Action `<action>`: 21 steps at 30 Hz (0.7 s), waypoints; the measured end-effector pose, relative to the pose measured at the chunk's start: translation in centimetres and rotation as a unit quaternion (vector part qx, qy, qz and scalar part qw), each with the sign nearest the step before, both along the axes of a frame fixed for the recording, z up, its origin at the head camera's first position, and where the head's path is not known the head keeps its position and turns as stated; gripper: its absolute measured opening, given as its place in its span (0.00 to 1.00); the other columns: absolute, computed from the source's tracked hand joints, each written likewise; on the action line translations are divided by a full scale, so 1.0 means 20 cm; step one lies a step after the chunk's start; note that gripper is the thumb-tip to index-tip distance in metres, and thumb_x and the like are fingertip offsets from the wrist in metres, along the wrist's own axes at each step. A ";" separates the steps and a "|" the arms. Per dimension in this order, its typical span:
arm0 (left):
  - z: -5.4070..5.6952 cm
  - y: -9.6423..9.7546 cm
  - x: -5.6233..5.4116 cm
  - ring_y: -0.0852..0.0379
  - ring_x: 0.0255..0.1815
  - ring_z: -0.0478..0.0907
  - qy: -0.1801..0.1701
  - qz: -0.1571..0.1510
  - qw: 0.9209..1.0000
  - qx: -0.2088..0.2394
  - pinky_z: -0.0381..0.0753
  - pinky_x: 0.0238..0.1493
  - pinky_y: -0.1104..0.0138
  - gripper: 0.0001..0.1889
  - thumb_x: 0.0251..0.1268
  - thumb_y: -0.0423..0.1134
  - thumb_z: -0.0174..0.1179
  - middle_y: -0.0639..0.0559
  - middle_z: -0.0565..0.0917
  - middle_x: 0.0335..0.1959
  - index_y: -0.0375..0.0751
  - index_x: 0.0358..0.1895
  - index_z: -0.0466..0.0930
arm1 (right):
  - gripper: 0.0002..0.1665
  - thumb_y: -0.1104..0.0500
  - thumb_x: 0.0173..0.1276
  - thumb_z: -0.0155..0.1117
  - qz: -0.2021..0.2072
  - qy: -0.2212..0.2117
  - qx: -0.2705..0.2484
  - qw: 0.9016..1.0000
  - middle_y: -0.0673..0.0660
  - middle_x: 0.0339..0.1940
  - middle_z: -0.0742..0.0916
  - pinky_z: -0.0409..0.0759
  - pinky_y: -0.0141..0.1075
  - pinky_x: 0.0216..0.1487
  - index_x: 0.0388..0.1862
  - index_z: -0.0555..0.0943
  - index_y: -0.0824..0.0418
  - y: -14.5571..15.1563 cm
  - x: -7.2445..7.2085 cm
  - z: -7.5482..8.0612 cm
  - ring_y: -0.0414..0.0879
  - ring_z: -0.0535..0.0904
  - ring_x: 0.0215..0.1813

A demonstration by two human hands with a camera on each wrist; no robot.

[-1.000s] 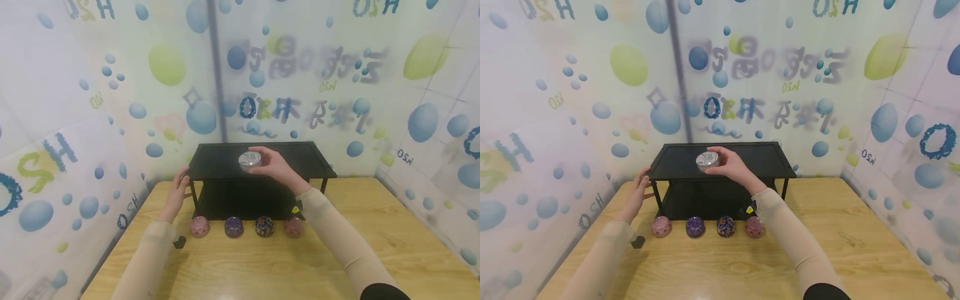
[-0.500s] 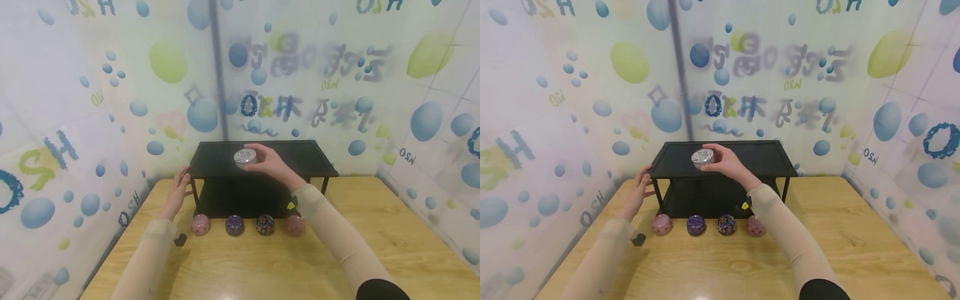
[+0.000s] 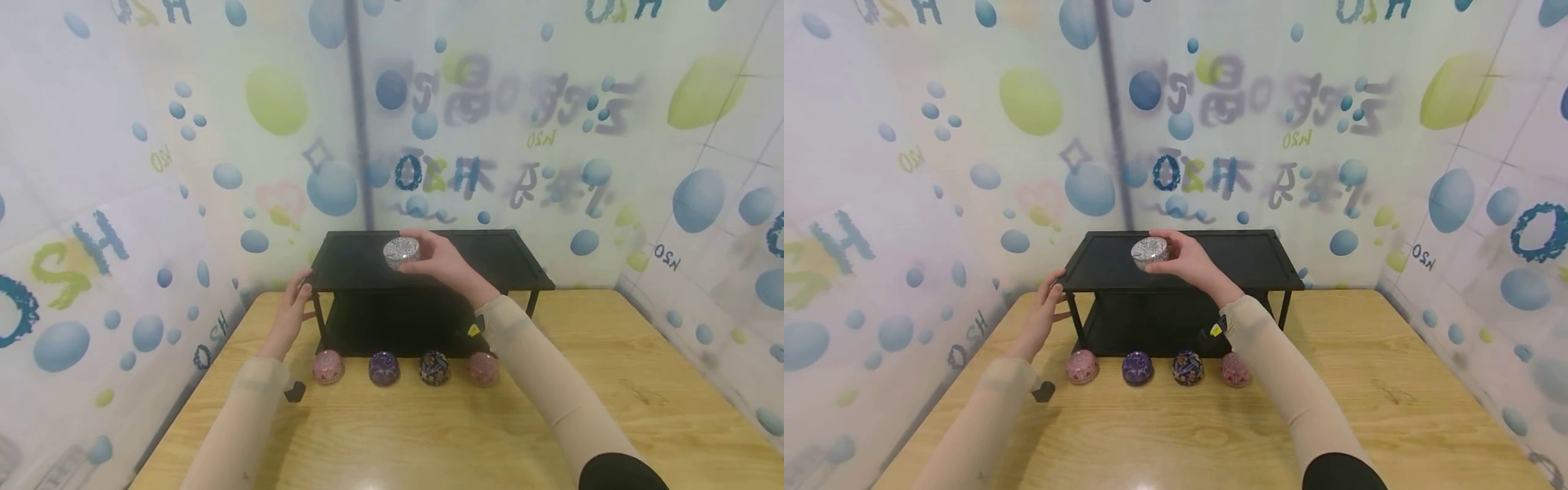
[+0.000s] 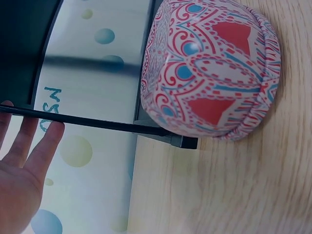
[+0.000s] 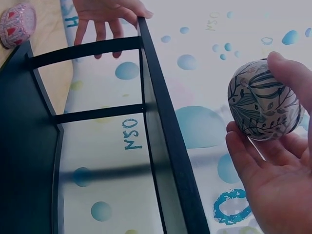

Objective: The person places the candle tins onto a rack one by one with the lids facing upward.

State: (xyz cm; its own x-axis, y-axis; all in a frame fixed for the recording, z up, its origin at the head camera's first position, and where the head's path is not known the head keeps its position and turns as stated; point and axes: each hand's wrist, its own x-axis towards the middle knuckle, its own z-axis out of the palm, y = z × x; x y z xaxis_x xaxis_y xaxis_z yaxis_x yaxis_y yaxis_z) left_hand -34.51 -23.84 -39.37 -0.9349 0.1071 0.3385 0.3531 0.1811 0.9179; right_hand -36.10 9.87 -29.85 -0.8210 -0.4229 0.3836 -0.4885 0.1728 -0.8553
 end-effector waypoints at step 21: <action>0.07 0.04 0.07 0.32 0.66 0.61 -0.001 0.006 1.000 0.001 0.68 0.57 0.35 0.26 0.80 0.44 0.41 0.37 0.49 0.76 0.42 0.75 0.51 | 0.41 0.57 0.56 0.77 0.000 0.006 0.012 1.000 0.55 0.53 0.81 0.80 0.44 0.49 0.68 0.71 0.54 -0.07 -0.04 0.06 0.50 0.79 0.50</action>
State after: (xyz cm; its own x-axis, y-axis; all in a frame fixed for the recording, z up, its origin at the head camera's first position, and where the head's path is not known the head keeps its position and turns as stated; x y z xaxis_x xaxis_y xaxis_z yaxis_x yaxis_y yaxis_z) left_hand -33.05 -23.11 -38.06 -0.9366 0.0953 0.3371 0.3493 0.1828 0.9190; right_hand -37.00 8.39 -28.74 -0.8163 -0.4315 0.3841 -0.4993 0.1926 -0.8448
